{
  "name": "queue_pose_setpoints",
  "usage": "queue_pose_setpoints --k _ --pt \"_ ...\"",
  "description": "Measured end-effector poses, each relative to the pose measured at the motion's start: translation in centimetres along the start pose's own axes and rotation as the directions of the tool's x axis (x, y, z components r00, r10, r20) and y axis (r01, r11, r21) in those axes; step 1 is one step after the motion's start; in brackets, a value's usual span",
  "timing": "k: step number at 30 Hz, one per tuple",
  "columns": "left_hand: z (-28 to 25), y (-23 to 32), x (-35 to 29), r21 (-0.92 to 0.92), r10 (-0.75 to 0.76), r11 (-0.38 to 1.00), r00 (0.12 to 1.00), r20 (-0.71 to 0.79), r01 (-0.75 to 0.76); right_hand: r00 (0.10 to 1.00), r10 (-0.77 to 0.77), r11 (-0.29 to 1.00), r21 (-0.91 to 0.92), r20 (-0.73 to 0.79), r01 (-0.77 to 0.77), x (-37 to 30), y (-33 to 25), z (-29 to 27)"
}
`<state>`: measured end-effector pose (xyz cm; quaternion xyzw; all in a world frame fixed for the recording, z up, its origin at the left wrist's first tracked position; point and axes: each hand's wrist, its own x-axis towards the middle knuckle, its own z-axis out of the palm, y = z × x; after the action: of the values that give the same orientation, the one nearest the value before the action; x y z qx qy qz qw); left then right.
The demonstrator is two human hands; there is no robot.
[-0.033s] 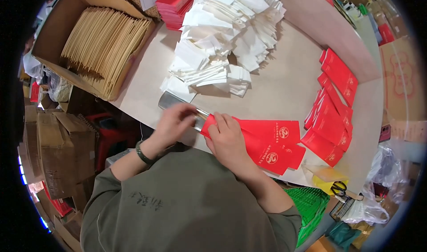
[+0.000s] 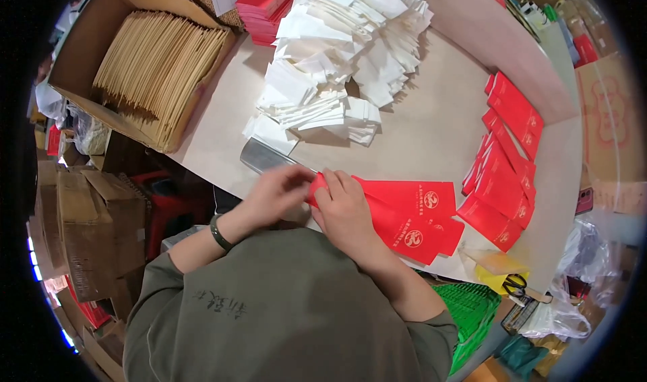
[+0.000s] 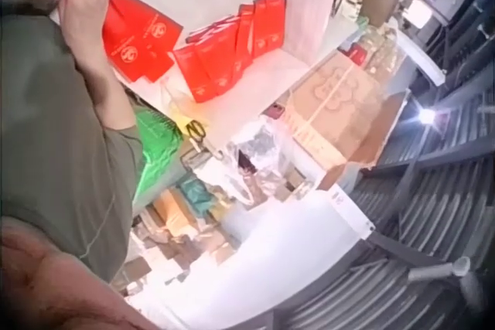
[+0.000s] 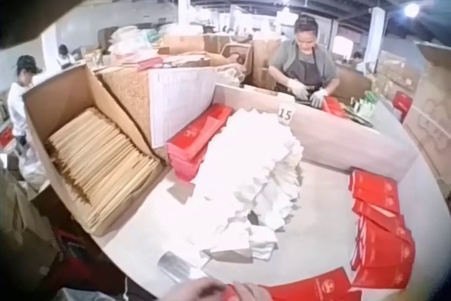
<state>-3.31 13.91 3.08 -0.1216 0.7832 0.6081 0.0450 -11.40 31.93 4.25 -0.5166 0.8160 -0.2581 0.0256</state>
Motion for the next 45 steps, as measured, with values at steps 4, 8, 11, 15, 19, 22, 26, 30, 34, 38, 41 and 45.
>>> queue_pose_setpoints --k 4,8,11,15,19,22,26,30,34,38,41,45 --pt "-1.4 2.3 -1.5 0.261 0.224 0.935 0.97 0.089 -0.24 0.999 -0.025 0.999 0.023 -0.02 0.026 0.0 0.6 -0.9" --pt "-4.1 -0.8 -0.3 0.813 0.392 0.496 0.914 0.102 -0.304 0.94 -0.337 0.938 -0.065 0.058 0.341 1.9 0.5 -2.7" --pt "-4.9 0.0 -0.2 0.775 0.286 0.617 0.956 -0.056 -0.139 0.987 -0.159 0.984 -0.084 0.016 0.159 2.6 7.2 -7.6" --pt "-4.7 -0.7 0.1 0.423 0.008 0.903 0.982 -0.188 0.073 0.984 0.177 0.977 -0.13 0.034 -0.171 0.2 10.9 -9.6" --pt "-1.3 1.8 0.1 0.065 -0.034 0.998 0.958 0.283 0.017 0.881 -0.015 0.998 -0.04 0.473 0.039 -1.4 4.9 -6.0" --pt "-0.3 3.9 -0.7 -0.006 0.049 0.999 0.912 0.407 -0.051 0.948 0.178 0.979 0.049 0.262 -0.197 -2.4 5.1 -7.7" --pt "2.8 4.3 -0.5 0.01 0.206 0.964 0.769 0.605 -0.266 0.961 0.108 0.989 0.072 0.254 -0.13 -2.8 5.5 -4.4" --pt "1.6 4.7 -0.3 0.019 0.069 0.995 0.801 0.595 -0.1 0.994 -0.058 0.997 0.054 0.097 0.053 -1.6 4.0 -3.6" --pt "-1.0 1.3 -0.7 0.358 -0.106 0.927 0.994 -0.03 0.11 0.963 0.263 0.962 -0.061 -0.06 -0.267 -2.2 1.7 -4.5" --pt "-1.5 -1.2 -1.4 0.55 0.134 0.835 0.979 -0.156 -0.027 0.871 0.475 0.878 -0.141 0.127 -0.458 -0.9 0.8 -2.1" --pt "-1.9 -1.0 -2.2 0.532 0.134 0.845 0.985 -0.105 -0.058 0.839 0.523 0.852 -0.092 0.151 -0.515 -0.5 0.9 -1.6" --pt "-4.6 -0.3 -2.7 0.594 0.11 0.794 0.992 0.066 -0.128 0.815 0.568 0.819 0.018 0.119 -0.573 0.0 1.5 -1.5"
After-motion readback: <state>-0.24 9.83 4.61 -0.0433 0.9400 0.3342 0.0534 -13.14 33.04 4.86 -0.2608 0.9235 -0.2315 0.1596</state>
